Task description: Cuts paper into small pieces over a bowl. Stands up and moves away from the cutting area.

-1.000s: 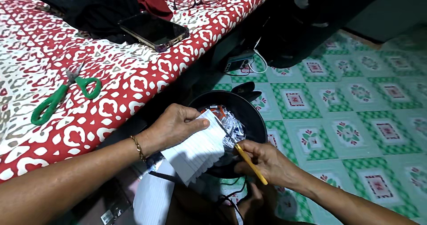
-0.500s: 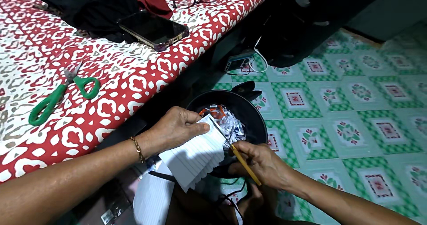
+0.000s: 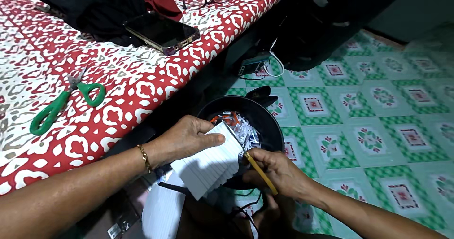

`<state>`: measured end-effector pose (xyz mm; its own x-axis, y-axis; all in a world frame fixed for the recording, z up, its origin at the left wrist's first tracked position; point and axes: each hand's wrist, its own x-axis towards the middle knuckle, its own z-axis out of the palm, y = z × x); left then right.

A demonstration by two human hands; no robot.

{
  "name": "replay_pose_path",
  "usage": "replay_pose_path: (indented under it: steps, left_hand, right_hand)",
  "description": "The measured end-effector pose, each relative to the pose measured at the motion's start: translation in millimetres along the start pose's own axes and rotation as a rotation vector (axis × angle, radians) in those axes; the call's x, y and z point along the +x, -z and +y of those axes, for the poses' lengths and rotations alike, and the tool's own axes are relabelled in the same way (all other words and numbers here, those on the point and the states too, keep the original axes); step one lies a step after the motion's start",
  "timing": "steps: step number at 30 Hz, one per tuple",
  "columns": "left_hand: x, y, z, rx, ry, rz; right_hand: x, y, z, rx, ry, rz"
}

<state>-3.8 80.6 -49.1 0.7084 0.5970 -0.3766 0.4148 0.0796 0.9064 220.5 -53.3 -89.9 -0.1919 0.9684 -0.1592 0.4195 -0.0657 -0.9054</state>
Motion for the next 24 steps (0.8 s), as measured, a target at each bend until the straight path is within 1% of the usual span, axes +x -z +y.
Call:
replay_pose_path:
  steps: [3,7,11,14,19,21,24]
  left_hand:
    - [-1.4,1.4,4.7,-0.010,0.075,-0.082]
    - [0.4,1.1,1.7,0.008,0.079,-0.060]
    - [0.3,1.7,1.1,-0.004,0.093,-0.080]
    - [0.7,2.3,0.7,0.001,0.085,-0.088]
    - [0.2,2.6,3.5,0.016,0.109,-0.093]
    - [1.1,3.0,4.2,0.014,0.125,-0.094]
    - [-0.2,3.9,7.1,0.047,0.094,-0.045]
  right_hand:
    - [0.0,3.0,1.1,0.066,-0.035,0.036]
    - [-1.2,3.5,2.5,0.076,-0.034,0.054]
    - [-1.5,4.0,0.4,0.060,-0.065,0.014]
    - [-0.8,2.7,2.0,0.067,-0.045,0.037]
    - [-1.6,2.8,5.3,0.163,-0.014,0.057]
    - [-2.8,4.4,6.3,0.189,-0.032,0.054]
    - [-4.3,8.7,5.0,0.204,-0.088,0.040]
